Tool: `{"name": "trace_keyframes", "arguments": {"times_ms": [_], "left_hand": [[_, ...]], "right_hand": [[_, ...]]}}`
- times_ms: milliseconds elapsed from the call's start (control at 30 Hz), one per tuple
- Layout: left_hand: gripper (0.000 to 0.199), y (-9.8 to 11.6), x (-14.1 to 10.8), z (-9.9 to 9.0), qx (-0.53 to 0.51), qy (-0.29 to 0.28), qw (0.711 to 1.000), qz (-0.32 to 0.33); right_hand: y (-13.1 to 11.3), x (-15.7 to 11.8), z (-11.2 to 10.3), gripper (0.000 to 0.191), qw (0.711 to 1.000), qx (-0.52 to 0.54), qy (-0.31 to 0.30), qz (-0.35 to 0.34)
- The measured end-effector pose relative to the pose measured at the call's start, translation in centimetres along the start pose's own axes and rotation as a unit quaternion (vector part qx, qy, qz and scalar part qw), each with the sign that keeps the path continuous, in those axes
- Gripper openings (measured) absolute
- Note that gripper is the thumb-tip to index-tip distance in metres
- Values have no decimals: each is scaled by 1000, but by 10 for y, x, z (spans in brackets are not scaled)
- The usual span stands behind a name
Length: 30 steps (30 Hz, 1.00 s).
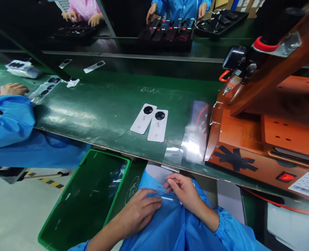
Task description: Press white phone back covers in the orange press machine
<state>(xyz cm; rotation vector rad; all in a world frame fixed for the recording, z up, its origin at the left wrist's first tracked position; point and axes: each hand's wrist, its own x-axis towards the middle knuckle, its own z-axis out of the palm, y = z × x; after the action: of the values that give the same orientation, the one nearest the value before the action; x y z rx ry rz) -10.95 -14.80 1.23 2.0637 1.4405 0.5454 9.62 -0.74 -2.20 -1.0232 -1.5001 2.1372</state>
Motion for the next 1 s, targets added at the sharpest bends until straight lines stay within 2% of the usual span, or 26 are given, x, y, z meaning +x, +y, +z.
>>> {"name": "trace_keyframes", "arguments": {"times_ms": [33, 100, 167, 200, 333, 433, 500, 567, 633, 700, 800, 1000], "left_hand": [[53, -1, 4, -6, -24, 24, 999, -20], [45, -2, 15, -17, -82, 124, 985, -85], [38, -2, 32, -24, -152, 227, 947, -167], [38, -1, 42, -25, -198, 250, 927, -196], [51, 4, 80, -20, -396, 240, 860, -213], [50, 5, 93, -16, -470, 279, 804, -233], [44, 5, 94, -15, -490, 301, 781, -243], [40, 6, 92, -17, -484, 316, 776, -251], [39, 7, 90, -20, -467, 326, 781, -257], [35, 8, 89, -23, -454, 330, 786, -261], [25, 10, 88, -26, -427, 336, 798, -261], [31, 6, 79, -27, -354, 311, 842, -263]], "right_hand": [[1, -2, 3, 47, 1000, -13, -8, -13], [-1, -5, 5, 41, 999, -30, -30, -26], [-5, -9, 6, 35, 996, -63, -46, -40], [-6, -10, 6, 33, 993, -88, -54, -53], [-7, -13, 7, 29, 967, -210, -87, -118], [-7, -15, 5, 29, 948, -267, -113, -129], [-12, -15, 1, 32, 940, -283, -128, -139], [-22, -14, -4, 51, 943, -267, -120, -160], [-33, -11, -7, 59, 962, -203, -84, -163], [-42, -6, -5, 50, 984, -120, -38, -129], [-48, 3, 2, 41, 995, -52, 1, -87], [-45, 10, 8, 38, 993, -69, -13, -93]]}}
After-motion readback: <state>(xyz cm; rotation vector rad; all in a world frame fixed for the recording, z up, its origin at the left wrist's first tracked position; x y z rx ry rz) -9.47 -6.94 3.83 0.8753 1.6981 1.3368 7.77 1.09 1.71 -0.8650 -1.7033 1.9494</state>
